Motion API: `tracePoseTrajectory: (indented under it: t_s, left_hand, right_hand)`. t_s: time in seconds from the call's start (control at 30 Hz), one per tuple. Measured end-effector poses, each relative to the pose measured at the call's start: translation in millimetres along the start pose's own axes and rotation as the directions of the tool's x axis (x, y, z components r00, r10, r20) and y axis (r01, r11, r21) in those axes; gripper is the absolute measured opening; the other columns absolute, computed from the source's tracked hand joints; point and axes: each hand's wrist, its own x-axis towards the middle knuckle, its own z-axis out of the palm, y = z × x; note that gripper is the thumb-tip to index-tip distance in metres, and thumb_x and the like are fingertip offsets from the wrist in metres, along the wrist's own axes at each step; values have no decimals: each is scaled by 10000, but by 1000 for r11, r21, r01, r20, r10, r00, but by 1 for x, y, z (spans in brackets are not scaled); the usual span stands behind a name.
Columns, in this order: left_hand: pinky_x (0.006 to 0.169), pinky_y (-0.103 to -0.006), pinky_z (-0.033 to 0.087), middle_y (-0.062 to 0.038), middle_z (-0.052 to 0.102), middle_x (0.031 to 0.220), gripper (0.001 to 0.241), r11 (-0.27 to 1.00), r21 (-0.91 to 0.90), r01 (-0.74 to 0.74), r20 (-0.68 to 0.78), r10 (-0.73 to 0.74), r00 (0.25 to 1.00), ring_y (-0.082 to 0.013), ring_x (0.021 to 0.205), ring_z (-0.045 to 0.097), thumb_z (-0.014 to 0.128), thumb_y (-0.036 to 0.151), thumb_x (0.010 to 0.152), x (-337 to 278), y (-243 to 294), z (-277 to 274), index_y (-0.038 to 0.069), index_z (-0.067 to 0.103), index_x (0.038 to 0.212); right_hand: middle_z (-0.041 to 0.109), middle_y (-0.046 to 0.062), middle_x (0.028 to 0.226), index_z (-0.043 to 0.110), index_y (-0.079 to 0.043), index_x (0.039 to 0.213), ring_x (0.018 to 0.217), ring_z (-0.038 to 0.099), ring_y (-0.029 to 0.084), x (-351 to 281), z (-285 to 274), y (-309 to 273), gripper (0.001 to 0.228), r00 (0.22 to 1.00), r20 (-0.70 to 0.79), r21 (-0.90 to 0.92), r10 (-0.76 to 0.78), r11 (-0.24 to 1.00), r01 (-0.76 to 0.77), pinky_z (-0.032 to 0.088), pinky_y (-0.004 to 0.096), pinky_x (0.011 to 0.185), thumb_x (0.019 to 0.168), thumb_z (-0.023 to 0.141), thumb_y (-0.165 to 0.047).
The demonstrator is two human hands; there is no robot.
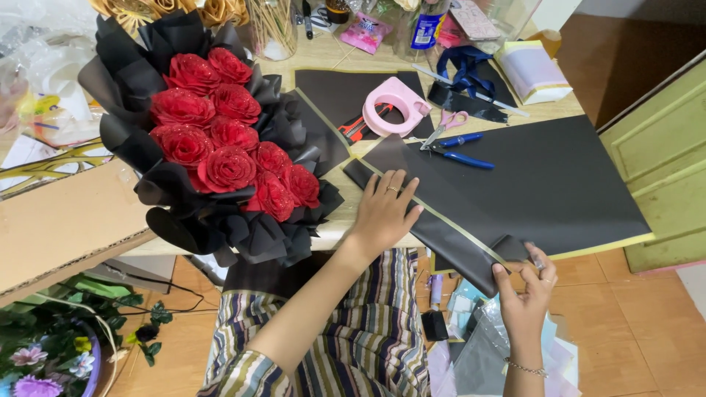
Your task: The person wraps a bouquet of red roses in black and gold wrapping paper, using a tape dispenser to cut strips of tape and secure the folds around the stems.
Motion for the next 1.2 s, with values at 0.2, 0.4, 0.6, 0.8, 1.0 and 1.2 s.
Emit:
tracePoseTrajectory:
  t_s: [0.2,0.4,0.6,0.8,1.0,1.2]
  left_hand:
    - [1145,-549,348,-173,575,1420,501,999,-13,-42,-29,42,999,-365,1361,481,530,434,1020,1,-5,2,108,610,1393]
    - [1093,-501,402,-172,608,1333,426,995,6,-95,-79,95,992,-350,1272,526,572,368,1013,5,-9,0,91,659,1325]
    - [954,-420,446,-125,614,1157,160,982,-58,-180,-177,168,970,-306,1073,555,565,163,1005,8,-13,-17,83,659,1107]
    - [865,-386,447,-66,574,999,108,975,-125,-185,-217,155,964,-261,926,530,513,134,1010,11,-11,-23,82,567,931]
    - [843,-365,455,-36,568,961,46,985,-130,-112,-139,94,986,-240,911,536,616,116,946,15,-11,-19,99,584,918]
    - [841,-360,460,-44,589,938,52,996,34,-84,-156,88,984,-247,881,552,617,142,943,21,-11,-4,99,631,917]
  right_hand:
    - [478,114,1484,698,-146,900,1486,394,299,13,-7,-7,116,999,47,37,-23,999,21,336,511,1189,956,715,-246]
    - [545,105,1413,663,-126,868,1398,512,259,22,-3,-14,126,996,68,95,60,993,-67,354,448,1181,967,682,-203]
    - [591,117,1332,641,-105,892,1332,557,253,20,2,-16,133,999,34,127,29,991,-33,397,418,1151,1000,659,-180]
    - [600,125,1296,640,-85,906,1298,573,251,12,0,-19,130,1000,7,133,-28,991,27,421,409,1136,1014,652,-158]
    - [588,100,1329,648,-100,909,1312,568,250,-1,0,-24,127,1000,5,112,-8,994,7,408,415,1144,1000,665,-187]
    - [594,113,1332,644,-96,899,1325,567,263,-11,4,-27,147,1000,7,98,-13,995,12,405,419,1141,1002,665,-198]
